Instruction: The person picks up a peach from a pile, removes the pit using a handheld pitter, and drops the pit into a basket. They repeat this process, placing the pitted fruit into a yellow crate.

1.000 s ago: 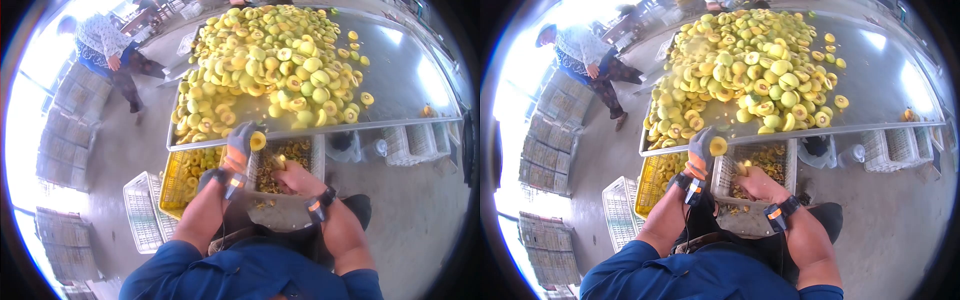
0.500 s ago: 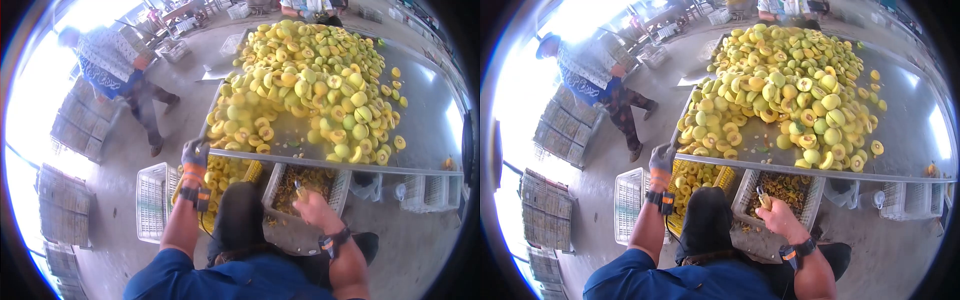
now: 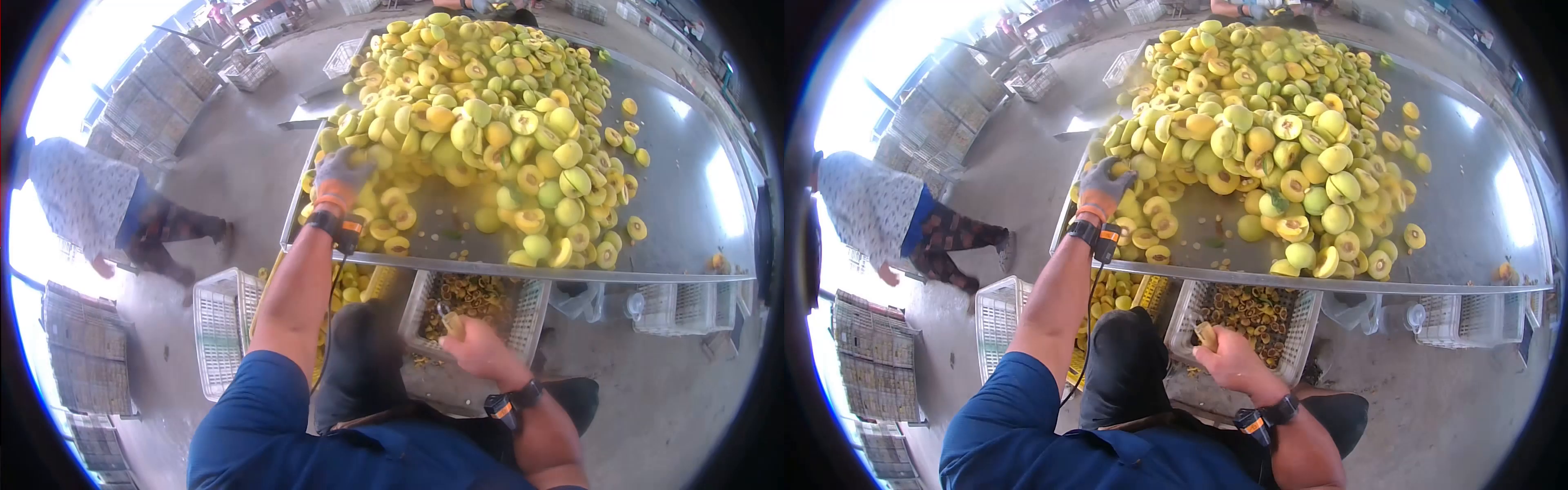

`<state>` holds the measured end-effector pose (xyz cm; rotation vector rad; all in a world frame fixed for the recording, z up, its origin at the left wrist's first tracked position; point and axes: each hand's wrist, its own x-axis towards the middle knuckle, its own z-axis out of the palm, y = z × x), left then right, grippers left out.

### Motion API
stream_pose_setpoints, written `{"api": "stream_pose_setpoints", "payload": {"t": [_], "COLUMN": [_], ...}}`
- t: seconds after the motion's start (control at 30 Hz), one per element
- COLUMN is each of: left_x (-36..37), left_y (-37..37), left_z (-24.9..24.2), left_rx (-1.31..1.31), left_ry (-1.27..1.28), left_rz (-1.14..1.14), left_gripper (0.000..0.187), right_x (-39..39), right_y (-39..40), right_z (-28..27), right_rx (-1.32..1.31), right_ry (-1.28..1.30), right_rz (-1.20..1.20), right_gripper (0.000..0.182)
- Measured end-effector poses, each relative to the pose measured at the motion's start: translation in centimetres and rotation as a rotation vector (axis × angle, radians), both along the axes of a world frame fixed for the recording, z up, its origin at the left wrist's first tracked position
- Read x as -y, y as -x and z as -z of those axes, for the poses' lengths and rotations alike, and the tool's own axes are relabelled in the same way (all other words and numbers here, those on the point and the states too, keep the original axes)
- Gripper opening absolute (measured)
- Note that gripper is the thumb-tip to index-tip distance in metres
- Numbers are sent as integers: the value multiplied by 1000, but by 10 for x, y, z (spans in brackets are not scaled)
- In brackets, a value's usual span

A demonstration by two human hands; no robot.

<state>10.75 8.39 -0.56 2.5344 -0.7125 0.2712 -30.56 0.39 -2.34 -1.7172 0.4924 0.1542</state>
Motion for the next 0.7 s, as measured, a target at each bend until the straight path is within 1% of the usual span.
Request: {"api": "stream_pose_setpoints", "payload": {"t": [0.1, 0.13, 0.23, 0.27, 0.3, 0.37, 0.47, 0.57, 0.6, 0.63, 0.67, 0.7], "left_x": [9, 9, 10, 12, 15, 31, 56, 70, 71, 71, 67, 61], "left_y": [22, 30, 38, 49, 65, 97, 117, 123, 129, 129, 130, 139], "left_z": [5, 8, 18, 27, 29, 25, 26, 24, 9, 5, 3, -14], "left_rx": [-20, 31, -17, -33, -82, -180, -313, -137, -131, -286, -685, -1093], "left_ry": [-15, 2, 36, 160, 173, 203, 198, 300, 311, 465, 693, 910], "left_rz": [-55, -43, 66, 134, 121, 114, 265, 299, 262, 341, 418, 478], "left_gripper": [60, 54, 50, 47, 46, 45, 45, 51, 53, 48, 46, 44], "right_x": [-3, -3, -4, -5, -6, -5, -2, 5, 9, 13, 16, 18], "right_y": [-5, -7, -8, -8, -8, -8, -3, -4, -3, -3, -3, -4], "right_z": [1, -3, -8, -4, -1, -6, -9, -10, -11, -12, -14, -16], "right_rx": [12, 11, 15, 24, 34, 51, 59, 112, 133, 164, 193, 220], "right_ry": [-49, -46, -46, -54, -62, 5, 23, 14, 13, -11, -38, -68], "right_rz": [-19, -26, -21, -7, 6, 8, 26, 80, 106, 149, 189, 228], "right_gripper": [37, 37, 37, 37, 36, 36, 36, 35, 34, 34, 33, 33]}}
